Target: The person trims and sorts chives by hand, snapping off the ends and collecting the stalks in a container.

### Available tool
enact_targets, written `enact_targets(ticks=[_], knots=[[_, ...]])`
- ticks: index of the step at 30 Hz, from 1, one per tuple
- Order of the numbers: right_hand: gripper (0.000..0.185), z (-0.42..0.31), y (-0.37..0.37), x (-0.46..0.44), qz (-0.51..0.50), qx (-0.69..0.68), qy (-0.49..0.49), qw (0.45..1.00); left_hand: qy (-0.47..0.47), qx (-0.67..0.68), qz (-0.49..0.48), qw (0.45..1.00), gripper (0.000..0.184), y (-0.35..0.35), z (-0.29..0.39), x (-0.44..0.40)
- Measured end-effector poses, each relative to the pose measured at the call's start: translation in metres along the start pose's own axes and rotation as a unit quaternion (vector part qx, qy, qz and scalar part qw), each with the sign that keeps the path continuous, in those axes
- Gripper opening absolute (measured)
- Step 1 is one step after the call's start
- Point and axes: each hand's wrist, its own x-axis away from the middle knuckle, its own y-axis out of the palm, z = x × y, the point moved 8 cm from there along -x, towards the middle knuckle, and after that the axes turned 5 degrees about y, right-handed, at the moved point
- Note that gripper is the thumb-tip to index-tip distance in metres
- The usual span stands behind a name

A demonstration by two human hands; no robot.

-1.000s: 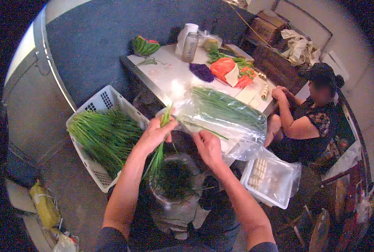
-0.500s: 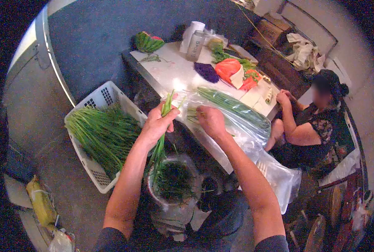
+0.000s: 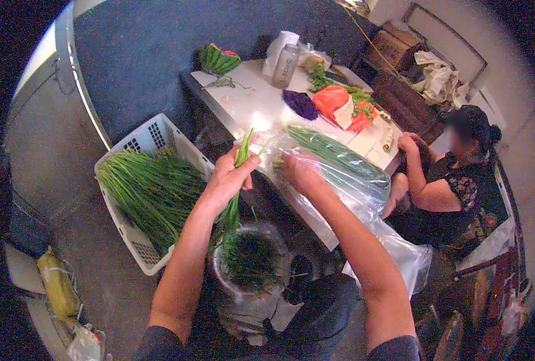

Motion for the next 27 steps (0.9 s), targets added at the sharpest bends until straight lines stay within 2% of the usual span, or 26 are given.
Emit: enact_targets(ticks=[4, 7, 13, 15, 16, 18, 19, 20, 21, 22, 24, 25, 27], knots=[[0.011, -0.002, -0.002, 0.003, -0.063, 0.026, 0.030, 0.997, 0.009, 0.004, 0.014, 1.000, 0.046, -0.002, 0.002, 0.002], [0.009, -0.002, -0.002, 0.005, -0.051, 0.055, 0.007, 0.997, 0.004, -0.004, 0.010, 1.000, 0.047, -0.001, -0.001, 0.001], [0.011, -0.017, -0.023, 0.015, 0.046, -0.019, -0.002, 0.999, 0.000, -0.002, 0.010, 1.000, 0.044, -0.004, -0.005, 0.000], [0.012, -0.028, -0.042, 0.021, 0.054, -0.124, 0.000, 0.991, -0.009, 0.047, 0.008, 0.999, 0.037, -0.003, -0.011, -0.002], [0.012, -0.035, -0.049, 0.022, 0.053, -0.124, 0.000, 0.991, -0.010, 0.048, 0.008, 0.999, 0.037, -0.002, -0.013, -0.002], [0.015, -0.045, -0.061, 0.024, 0.029, -0.245, 0.018, 0.969, -0.002, 0.145, 0.005, 0.989, 0.028, 0.001, -0.012, -0.003], [0.015, -0.052, -0.069, 0.023, 0.030, -0.244, 0.019, 0.969, -0.001, 0.145, 0.004, 0.989, 0.028, 0.001, -0.010, -0.002], [0.014, -0.050, -0.066, 0.022, -0.018, -0.379, 0.089, 0.921, -0.017, 0.194, -0.008, 0.981, 0.023, 0.004, -0.008, 0.000], [0.014, -0.051, -0.060, 0.024, -0.066, -0.504, 0.156, 0.847, -0.033, 0.243, -0.019, 0.969, 0.018, 0.007, -0.005, 0.003], [0.014, -0.057, -0.065, 0.022, -0.065, -0.504, 0.155, 0.847, -0.032, 0.242, -0.020, 0.969, 0.018, 0.006, -0.002, 0.006], [0.015, -0.068, -0.071, 0.021, -0.066, -0.623, 0.161, 0.762, -0.027, 0.326, -0.080, 0.942, 0.017, 0.011, 0.009, 0.012], [0.015, -0.072, -0.075, 0.021, -0.065, -0.624, 0.161, 0.762, -0.029, 0.338, -0.093, 0.936, 0.018, 0.012, 0.012, 0.014], [0.016, -0.078, -0.077, 0.023, -0.071, -0.677, 0.183, 0.710, -0.016, 0.335, -0.101, 0.936, 0.019, 0.011, 0.020, 0.018]])
